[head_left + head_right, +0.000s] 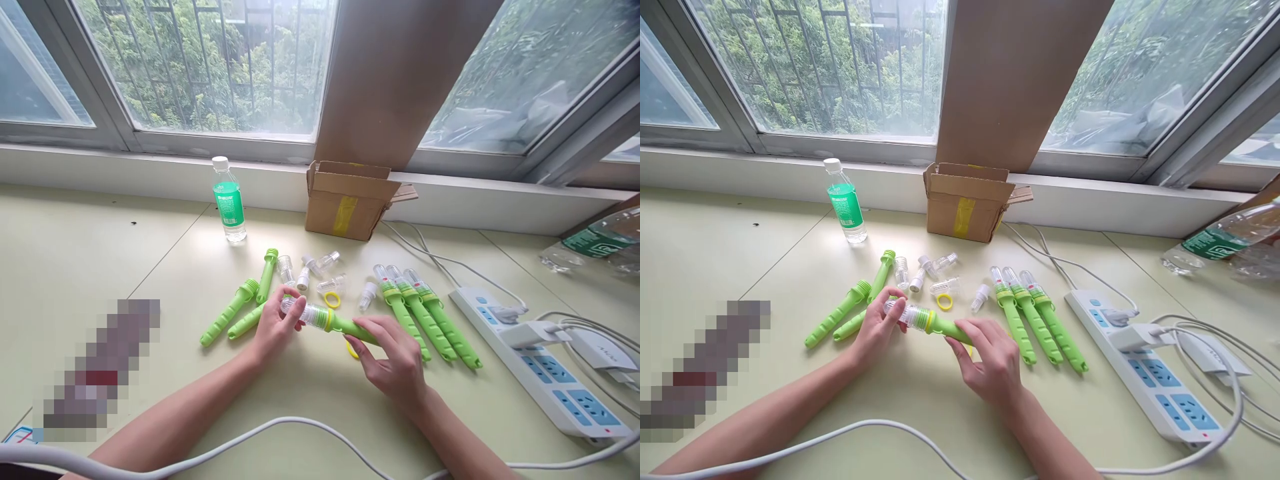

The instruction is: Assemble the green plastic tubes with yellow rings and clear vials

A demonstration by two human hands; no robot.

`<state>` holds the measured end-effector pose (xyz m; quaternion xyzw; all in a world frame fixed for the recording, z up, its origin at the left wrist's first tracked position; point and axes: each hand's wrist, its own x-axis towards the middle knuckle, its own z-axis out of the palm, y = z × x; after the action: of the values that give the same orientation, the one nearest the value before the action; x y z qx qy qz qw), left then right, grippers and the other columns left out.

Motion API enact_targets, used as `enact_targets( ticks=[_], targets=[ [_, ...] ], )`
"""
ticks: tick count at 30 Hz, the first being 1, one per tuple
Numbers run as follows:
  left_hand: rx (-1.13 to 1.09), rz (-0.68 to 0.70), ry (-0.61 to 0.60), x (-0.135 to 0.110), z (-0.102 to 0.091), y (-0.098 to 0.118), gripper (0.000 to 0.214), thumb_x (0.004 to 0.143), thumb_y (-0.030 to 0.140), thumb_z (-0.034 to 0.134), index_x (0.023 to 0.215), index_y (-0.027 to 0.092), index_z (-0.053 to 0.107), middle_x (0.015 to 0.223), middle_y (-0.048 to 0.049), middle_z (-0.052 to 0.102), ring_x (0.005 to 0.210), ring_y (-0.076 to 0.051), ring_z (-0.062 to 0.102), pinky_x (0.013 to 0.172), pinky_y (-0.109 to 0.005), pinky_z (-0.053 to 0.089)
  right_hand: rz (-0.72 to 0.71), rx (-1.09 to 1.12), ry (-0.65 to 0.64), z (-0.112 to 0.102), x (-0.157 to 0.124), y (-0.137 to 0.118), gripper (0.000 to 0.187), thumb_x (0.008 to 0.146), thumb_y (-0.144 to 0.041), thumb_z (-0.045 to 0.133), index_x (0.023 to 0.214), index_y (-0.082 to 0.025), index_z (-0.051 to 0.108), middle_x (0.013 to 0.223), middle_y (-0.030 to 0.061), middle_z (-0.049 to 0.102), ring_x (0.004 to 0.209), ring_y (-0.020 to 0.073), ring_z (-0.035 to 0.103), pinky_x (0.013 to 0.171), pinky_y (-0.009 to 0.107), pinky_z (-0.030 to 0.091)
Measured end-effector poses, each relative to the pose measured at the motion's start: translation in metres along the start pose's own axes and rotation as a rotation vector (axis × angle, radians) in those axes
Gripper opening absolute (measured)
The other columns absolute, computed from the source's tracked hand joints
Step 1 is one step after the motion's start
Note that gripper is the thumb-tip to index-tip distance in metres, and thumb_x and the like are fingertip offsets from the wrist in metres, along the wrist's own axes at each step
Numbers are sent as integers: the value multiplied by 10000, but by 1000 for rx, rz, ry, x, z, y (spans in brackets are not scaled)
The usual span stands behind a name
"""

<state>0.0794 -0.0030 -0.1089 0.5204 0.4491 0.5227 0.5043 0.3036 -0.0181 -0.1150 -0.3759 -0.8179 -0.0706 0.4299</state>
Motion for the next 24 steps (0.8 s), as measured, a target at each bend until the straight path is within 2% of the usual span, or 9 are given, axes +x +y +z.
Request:
enact_targets(
  ticks=[5,16,24],
  targets=[
    [-10,-16,18,1,0,-2,300,866,503,572,879,209,511,589,28,563,523,-128,555,527,-247,442,-9,4,8,1,0,2,277,796,-142,709,1051,-197,619,883,82,680,768,219,637,661,344,528],
    [0,-33,3,-1,2,1,284,875,474,563,911,203,488,540,54,531,471,-100,509,468,-204,397,73,88,-189,2,-5,4,139,899,-182,592,1034,-161,620,836,81,690,754,208,661,696,328,518],
    [38,4,9,-2,1,2,311,853,473,592,941,189,500,609,44,559,524,-99,543,514,-199,439,143,53,-303,1,-3,1,192,912,-260,582,1082,-180,619,862,70,651,740,196,639,644,295,481]
  ],
)
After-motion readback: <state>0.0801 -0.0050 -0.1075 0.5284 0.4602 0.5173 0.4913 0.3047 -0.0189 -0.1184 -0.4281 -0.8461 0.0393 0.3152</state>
